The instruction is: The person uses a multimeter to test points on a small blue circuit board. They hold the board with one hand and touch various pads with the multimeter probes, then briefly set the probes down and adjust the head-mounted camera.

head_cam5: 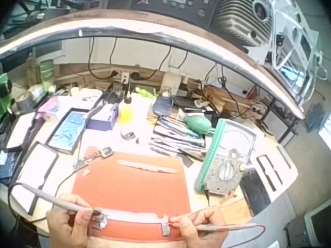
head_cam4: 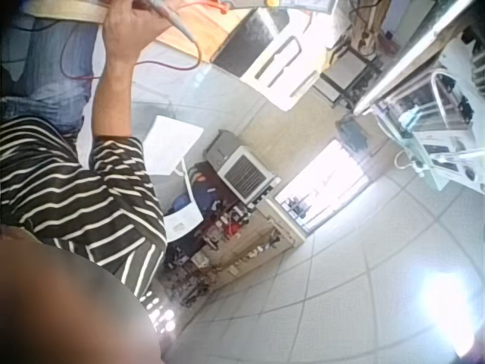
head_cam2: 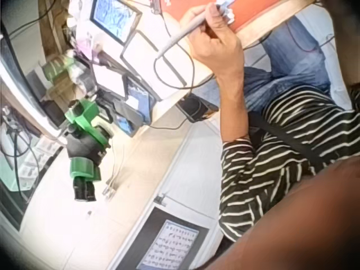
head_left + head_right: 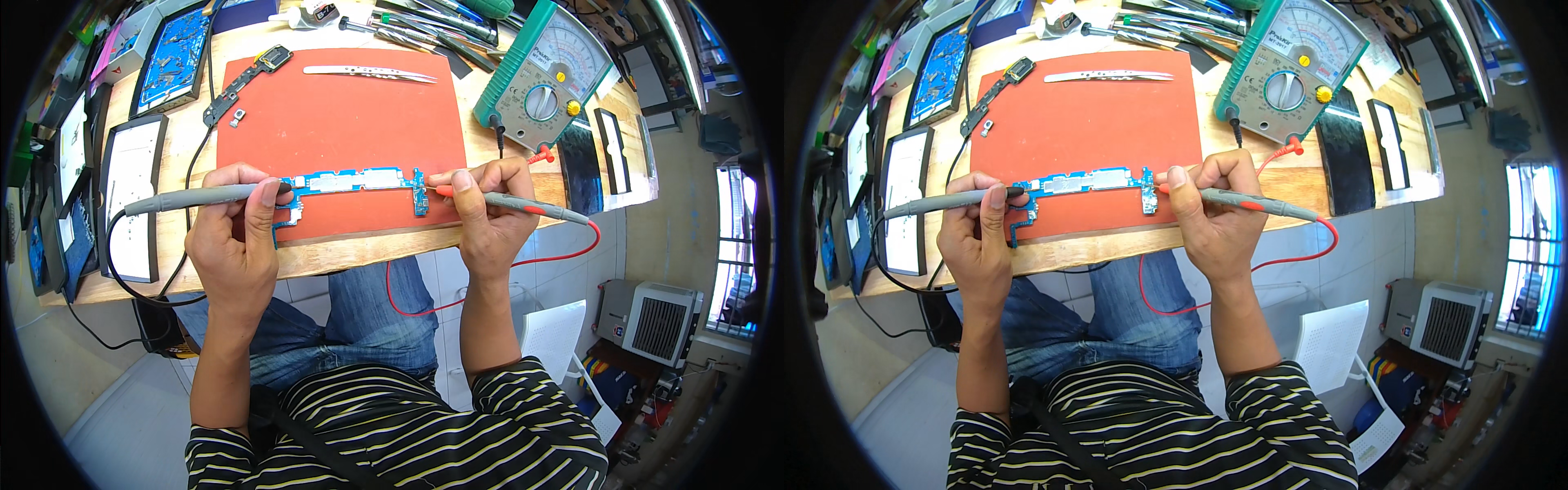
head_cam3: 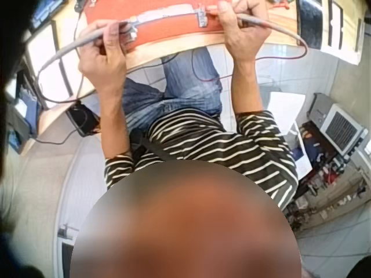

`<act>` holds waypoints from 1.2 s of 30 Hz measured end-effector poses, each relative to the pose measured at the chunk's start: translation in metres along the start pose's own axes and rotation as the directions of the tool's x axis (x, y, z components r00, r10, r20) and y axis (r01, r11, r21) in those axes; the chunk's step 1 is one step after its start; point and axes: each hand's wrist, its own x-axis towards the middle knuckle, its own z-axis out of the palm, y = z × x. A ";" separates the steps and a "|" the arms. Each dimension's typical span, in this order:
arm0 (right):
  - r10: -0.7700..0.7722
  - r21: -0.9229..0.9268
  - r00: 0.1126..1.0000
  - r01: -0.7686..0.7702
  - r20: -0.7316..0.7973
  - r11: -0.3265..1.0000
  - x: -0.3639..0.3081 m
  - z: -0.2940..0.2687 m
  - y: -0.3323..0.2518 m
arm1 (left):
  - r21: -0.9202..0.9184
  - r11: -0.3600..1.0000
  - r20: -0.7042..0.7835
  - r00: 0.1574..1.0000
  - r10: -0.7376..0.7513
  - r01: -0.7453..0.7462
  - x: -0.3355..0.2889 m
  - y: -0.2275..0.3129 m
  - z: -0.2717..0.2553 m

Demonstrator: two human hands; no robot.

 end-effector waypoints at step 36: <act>-0.010 -0.035 1.000 0.010 -0.013 0.999 0.001 0.001 0.000 | -0.016 1.000 0.008 1.000 -0.008 0.008 -0.001 0.000 0.000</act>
